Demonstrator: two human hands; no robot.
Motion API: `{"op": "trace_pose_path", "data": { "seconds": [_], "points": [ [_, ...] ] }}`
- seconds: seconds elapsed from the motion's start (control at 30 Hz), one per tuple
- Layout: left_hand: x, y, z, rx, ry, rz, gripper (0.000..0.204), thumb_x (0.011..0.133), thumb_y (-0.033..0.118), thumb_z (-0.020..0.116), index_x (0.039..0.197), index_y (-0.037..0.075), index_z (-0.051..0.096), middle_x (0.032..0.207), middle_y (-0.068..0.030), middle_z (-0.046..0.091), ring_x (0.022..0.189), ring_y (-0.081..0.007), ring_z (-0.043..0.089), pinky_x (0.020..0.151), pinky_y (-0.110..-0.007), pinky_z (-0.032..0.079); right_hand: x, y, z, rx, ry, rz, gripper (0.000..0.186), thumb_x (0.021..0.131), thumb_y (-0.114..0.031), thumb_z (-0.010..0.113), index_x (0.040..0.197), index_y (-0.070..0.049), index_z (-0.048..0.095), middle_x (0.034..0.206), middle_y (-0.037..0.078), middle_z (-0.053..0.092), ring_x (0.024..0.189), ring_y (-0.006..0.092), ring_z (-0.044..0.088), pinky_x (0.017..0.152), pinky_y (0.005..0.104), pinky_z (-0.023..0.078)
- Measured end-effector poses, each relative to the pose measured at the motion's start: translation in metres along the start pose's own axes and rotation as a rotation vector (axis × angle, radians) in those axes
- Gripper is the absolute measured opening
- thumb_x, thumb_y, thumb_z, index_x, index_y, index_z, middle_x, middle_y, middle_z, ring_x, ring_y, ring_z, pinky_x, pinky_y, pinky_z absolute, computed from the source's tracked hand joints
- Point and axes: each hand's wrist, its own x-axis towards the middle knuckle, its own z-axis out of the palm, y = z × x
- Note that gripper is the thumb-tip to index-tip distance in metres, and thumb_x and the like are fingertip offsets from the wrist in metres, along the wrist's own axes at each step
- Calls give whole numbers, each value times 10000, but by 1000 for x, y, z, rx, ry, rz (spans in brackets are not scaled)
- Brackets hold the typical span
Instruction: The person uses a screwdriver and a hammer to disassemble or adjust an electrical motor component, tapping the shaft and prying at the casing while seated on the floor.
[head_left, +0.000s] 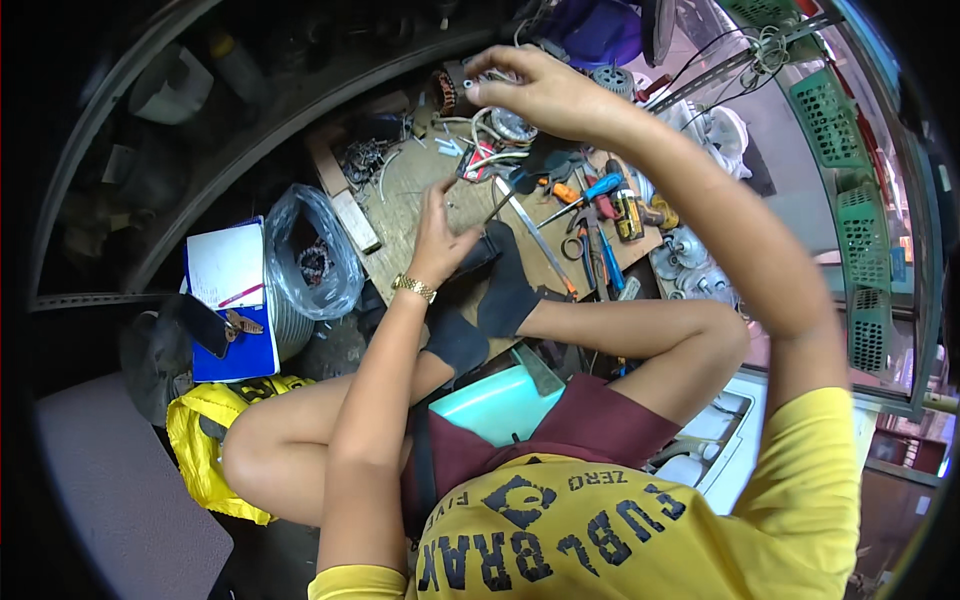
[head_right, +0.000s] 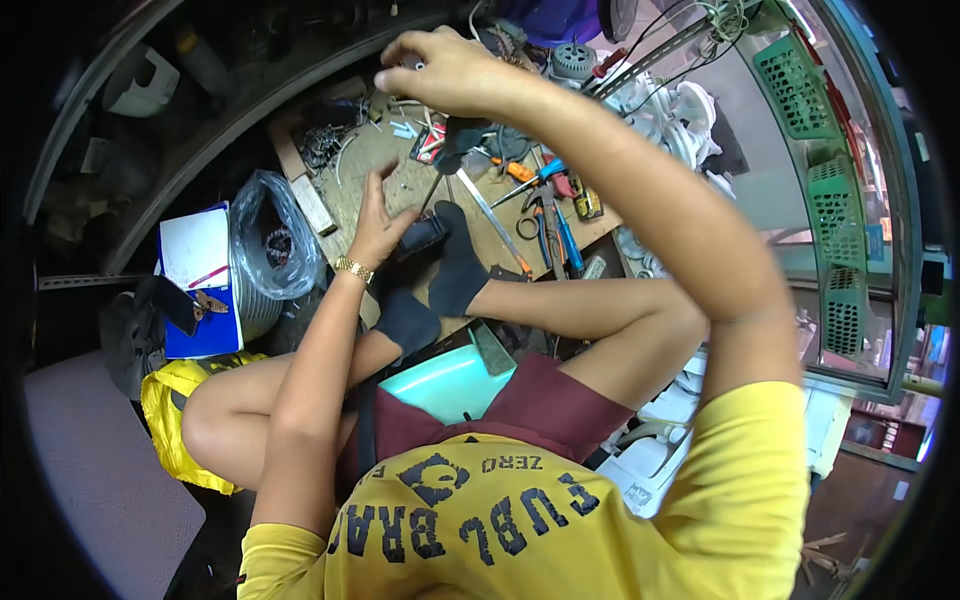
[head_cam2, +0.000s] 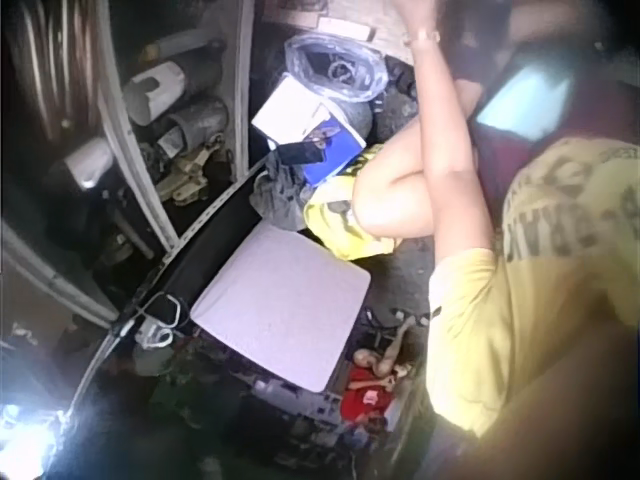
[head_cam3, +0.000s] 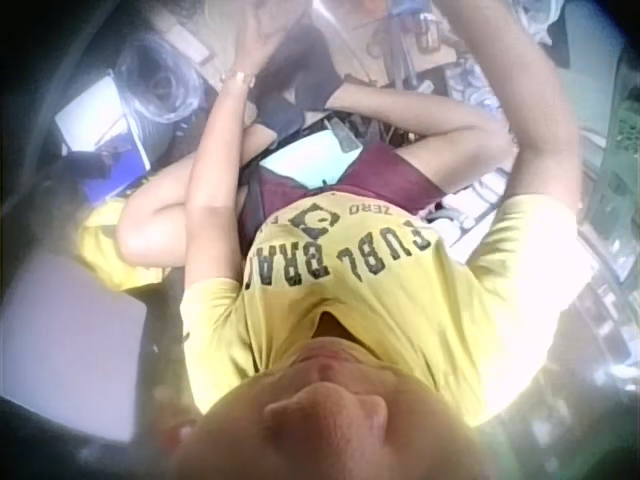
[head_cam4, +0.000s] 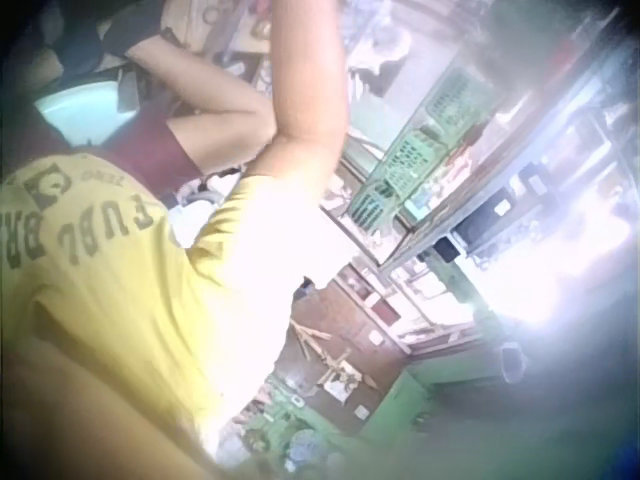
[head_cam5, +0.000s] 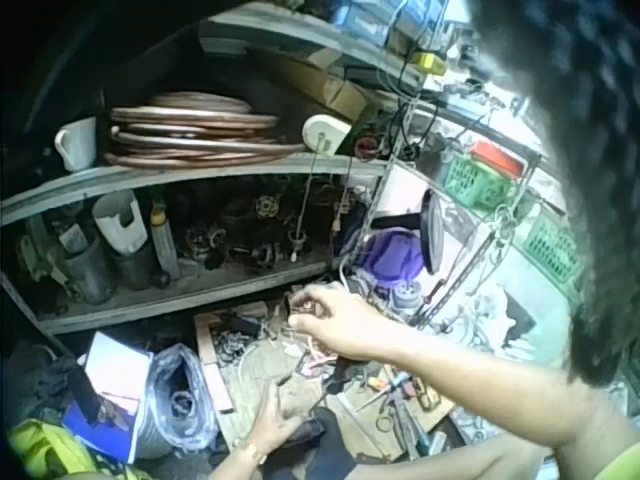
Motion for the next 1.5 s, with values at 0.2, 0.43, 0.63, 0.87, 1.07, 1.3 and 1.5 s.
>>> {"op": "trace_pose_path", "data": {
  "seconds": [0.2,0.43,0.63,0.87,1.07,1.3,1.5],
  "points": [
    [79,146,16,-505,-198,79,729,815,133,799,1423,55,403,1292,-159,582,1191,-232,587,1019,-356,481,-36,-35,4,766,455,95,404,974,-324,631,1305,-92,628,1253,66,620,1195,163,529,1036,336,400],
    [100,116,5,-563,-359,-53,594,852,144,757,1331,24,427,1261,-125,541,1186,-172,538,958,-338,490,-76,26,8,344,247,-64,357,949,-271,682,1202,-33,603,1076,140,675,981,187,661,791,324,538],
    [44,-7,-52,279,-418,-170,452,936,262,660,1304,18,559,1291,-171,592,1195,-302,581,1053,-392,437,-97,94,-11,586,281,352,310,972,-239,678,1189,-50,563,869,86,647,627,173,687,509,287,557],
    [-50,-79,-49,-78,-663,-566,714,775,216,761,1406,12,495,1362,-202,559,1318,-309,503,1135,-382,372,-141,328,58,1456,657,817,293,1040,-328,533,1070,-37,518,869,155,637,686,256,681,577,341,591],
    [-29,-70,-33,167,-730,-366,939,625,342,911,1414,45,498,1428,-229,511,1420,-394,367,1184,-419,319,-119,361,123,1582,894,890,351,1044,-292,537,1166,35,503,1007,220,651,809,316,687,658,381,624],
    [-22,-51,-17,205,-600,-198,798,595,359,930,1184,-50,579,1038,-217,633,1004,-347,620,923,-414,476,-124,347,118,195,470,697,653,888,-44,631,1480,-55,354,1343,199,513,1100,404,611,810,569,556],
    [11,-21,-13,254,-682,-286,674,615,432,925,977,-48,619,841,-202,641,789,-337,643,746,-417,497,-143,344,118,-710,76,431,555,853,-78,638,1396,-87,525,1520,112,447,1308,371,467,997,588,418]
  ]
}}
